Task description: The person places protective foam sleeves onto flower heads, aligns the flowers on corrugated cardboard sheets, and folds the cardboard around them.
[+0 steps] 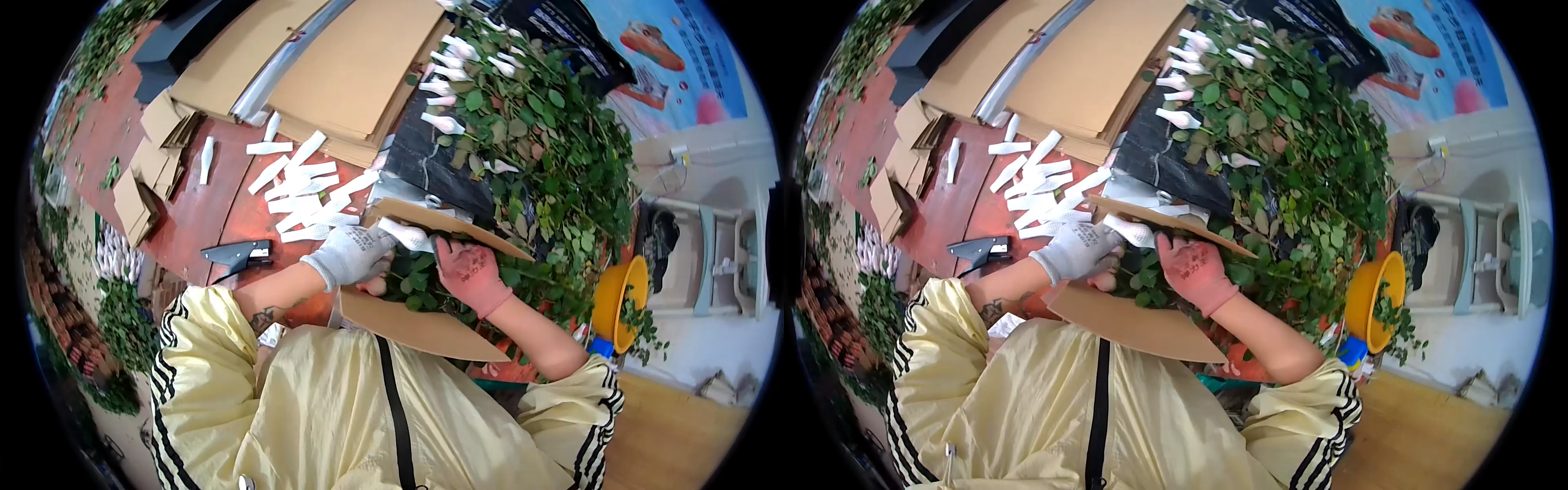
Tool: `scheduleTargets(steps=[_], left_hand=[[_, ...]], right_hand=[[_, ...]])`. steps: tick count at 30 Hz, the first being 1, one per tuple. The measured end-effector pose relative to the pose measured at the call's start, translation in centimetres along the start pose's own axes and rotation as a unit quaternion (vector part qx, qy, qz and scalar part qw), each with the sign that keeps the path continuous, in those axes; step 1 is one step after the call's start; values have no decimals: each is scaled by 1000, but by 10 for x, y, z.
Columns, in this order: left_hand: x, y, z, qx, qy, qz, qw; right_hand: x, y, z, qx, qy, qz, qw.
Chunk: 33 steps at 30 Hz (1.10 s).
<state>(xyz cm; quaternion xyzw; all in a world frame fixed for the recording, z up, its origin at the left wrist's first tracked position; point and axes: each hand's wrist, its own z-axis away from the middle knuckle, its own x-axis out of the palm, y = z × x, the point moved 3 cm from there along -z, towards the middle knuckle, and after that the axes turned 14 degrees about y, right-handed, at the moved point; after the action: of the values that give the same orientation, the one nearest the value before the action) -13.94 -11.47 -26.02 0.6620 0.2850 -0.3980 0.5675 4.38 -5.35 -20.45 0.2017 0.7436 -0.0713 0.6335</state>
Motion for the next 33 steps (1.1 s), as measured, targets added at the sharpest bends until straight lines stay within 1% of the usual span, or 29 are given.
scheduleTargets(steps=[1,2,3,5,6,8,9,10,11,12,15,16,17,19,20,22,26,27,28,29,30,31,33], left_hand=[[-1,3,2,-1,-65,-23,998],[0,5,0,-3,-102,-27,994],[0,7,-3,-11,-101,-23,995],[2,10,-5,-23,-150,-38,988],[-7,15,0,-9,-69,-31,997],[-4,10,1,-20,-66,-16,998],[-2,11,3,-22,-69,1,997],[-1,12,6,-26,-70,2,997],[0,15,9,-21,-68,-28,997],[1,19,10,-13,-66,-57,996],[8,16,15,-17,-65,-30,997],[7,17,16,-21,-64,-29,997],[5,18,18,-23,-65,-27,997],[5,17,20,-26,-66,-28,997],[8,17,21,-26,-60,-30,997],[10,19,21,-23,-51,-33,998],[9,24,27,-13,-60,-61,996],[8,25,29,-4,-68,-79,995],[9,25,30,-4,-66,-80,995],[9,25,32,8,-43,-96,994],[10,26,33,21,-21,-110,993],[8,28,33,22,-21,-110,993],[3,29,29,14,-50,-105,993]], right_hand=[[-2,2,0,5,61,6,998],[3,0,2,14,19,7,1000],[8,-1,2,7,15,3,1000],[23,-2,6,6,-11,-14,1000],[26,-1,6,-1,-11,-15,1000],[26,2,0,-2,126,-15,992],[29,1,-1,-7,125,-19,992],[35,-1,0,-5,85,-31,996],[42,-3,2,-1,43,-41,998],[49,-5,2,-7,41,-38,998],[59,-6,2,12,39,-32,999],[57,-6,0,9,72,-41,997],[54,-7,1,6,71,-43,997],[47,-7,0,51,25,-73,996],[49,-8,0,53,25,-73,996],[56,-7,-4,22,4,-40,999],[69,-8,0,38,20,-41,998],[74,-8,2,38,41,-36,998],[75,-8,1,39,62,-32,997],[77,-8,1,38,63,-31,997],[82,-8,1,55,34,-37,997],[84,-9,1,73,5,-42,996],[85,-13,-1,73,-5,-32,997]])
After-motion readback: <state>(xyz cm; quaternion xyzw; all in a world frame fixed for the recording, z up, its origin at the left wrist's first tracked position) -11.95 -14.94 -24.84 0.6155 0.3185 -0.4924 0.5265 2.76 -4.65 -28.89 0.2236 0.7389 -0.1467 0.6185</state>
